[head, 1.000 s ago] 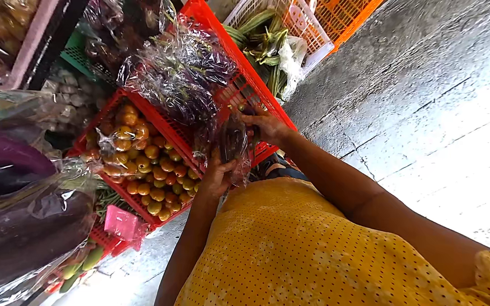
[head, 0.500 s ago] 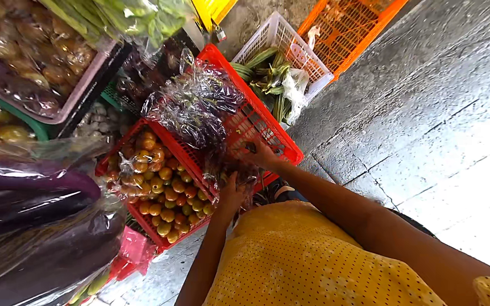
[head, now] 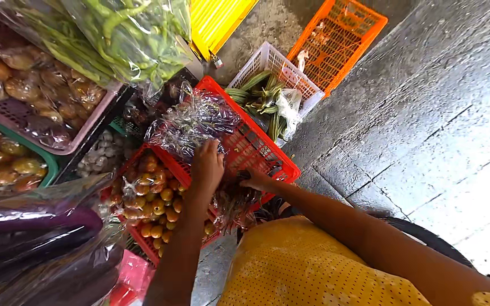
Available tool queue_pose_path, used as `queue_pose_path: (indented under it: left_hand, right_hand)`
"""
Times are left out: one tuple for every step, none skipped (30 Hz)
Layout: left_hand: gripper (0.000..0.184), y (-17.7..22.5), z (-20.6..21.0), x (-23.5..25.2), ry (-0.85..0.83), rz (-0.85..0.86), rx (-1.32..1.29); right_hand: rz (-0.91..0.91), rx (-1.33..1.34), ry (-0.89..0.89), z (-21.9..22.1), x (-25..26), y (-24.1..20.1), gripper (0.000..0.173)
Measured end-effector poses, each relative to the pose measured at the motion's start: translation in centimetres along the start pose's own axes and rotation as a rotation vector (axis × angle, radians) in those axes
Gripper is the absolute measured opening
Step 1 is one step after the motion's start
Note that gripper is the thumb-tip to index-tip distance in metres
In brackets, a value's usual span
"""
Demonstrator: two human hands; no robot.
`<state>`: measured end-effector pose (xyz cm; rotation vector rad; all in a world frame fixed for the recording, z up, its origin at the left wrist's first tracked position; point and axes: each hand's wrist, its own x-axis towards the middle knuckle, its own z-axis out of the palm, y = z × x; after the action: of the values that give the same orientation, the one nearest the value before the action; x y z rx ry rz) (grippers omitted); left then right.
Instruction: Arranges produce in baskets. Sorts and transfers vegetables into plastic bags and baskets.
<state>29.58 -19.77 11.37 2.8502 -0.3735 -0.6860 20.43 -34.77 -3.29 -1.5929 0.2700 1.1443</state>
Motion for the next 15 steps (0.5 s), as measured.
queue_pose_path:
  left_hand:
    - [0.043, -0.2, -0.3, 2.6, 0.069, 0.036, 0.044]
    - [0.044, -0.2, -0.7, 5.1, 0.089, 0.055, 0.111]
    - [0.047, 0.0, -0.9, 7.5, 0.09, 0.07, 0.192]
    - [0.052, 0.2, -1.0, 9.6, 0.076, 0.086, 0.269]
    - [0.058, 0.2, -0.9, 11.5, 0.048, 0.107, 0.332]
    - [0.061, 0.1, -0.5, 13.1, 0.024, 0.136, 0.391]
    - [0.06, 0.0, -0.1, 14.4, 0.002, 0.162, 0.449]
    - [0.054, -0.2, 0.4, 15.3, -0.02, 0.177, 0.508]
    - [0.046, -0.2, 0.7, 15.9, -0.05, 0.179, 0.554]
    - [0.036, -0.1, 0.9, 16.2, -0.076, 0.179, 0.584]
    - [0.03, 0.1, 0.9, 16.3, -0.1, 0.181, 0.604]
    - [0.026, 0.4, 0.8, 16.1, -0.116, 0.187, 0.61]
    - [0.024, 0.6, 0.6, 15.8, -0.125, 0.202, 0.599]
    - [0.024, 0.8, 0.4, 15.3, -0.132, 0.214, 0.578]
    - [0.024, 1.0, 0.0, 14.7, -0.14, 0.216, 0.542]
  right_hand:
    - [0.004, 0.046, 0.039, -0.2, 0.0, 0.0, 0.06]
    - [0.002, 0.089, 0.07, -0.6, -0.2, -0.1, 0.058]
    - [0.005, 0.131, 0.091, -1.0, -0.4, -0.1, 0.056]
    - [0.009, 0.177, 0.109, -1.4, -0.5, -0.1, 0.055]
    - [0.021, 0.218, 0.129, -1.6, -0.4, 0.0, 0.054]
    - [0.028, 0.247, 0.153, -1.7, -0.2, 0.3, 0.052]
    - [0.031, 0.275, 0.167, -1.8, 0.1, 0.5, 0.05]
    - [0.029, 0.298, 0.176, -1.8, 0.3, 0.8, 0.05]
    - [0.026, 0.322, 0.178, -1.8, 0.5, 1.0, 0.05]
    - [0.023, 0.346, 0.183, -1.8, 0.6, 1.2, 0.05]
    - [0.018, 0.375, 0.183, -1.7, 0.6, 1.3, 0.051]
    - [0.008, 0.417, 0.18, -1.7, 0.6, 1.3, 0.052]
    - [-0.006, 0.463, 0.171, -1.7, 0.5, 1.4, 0.053]
    - [-0.025, 0.511, 0.166, -1.7, 0.3, 1.4, 0.053]
    - [-0.042, 0.557, 0.155, -1.9, -0.1, 1.3, 0.052]
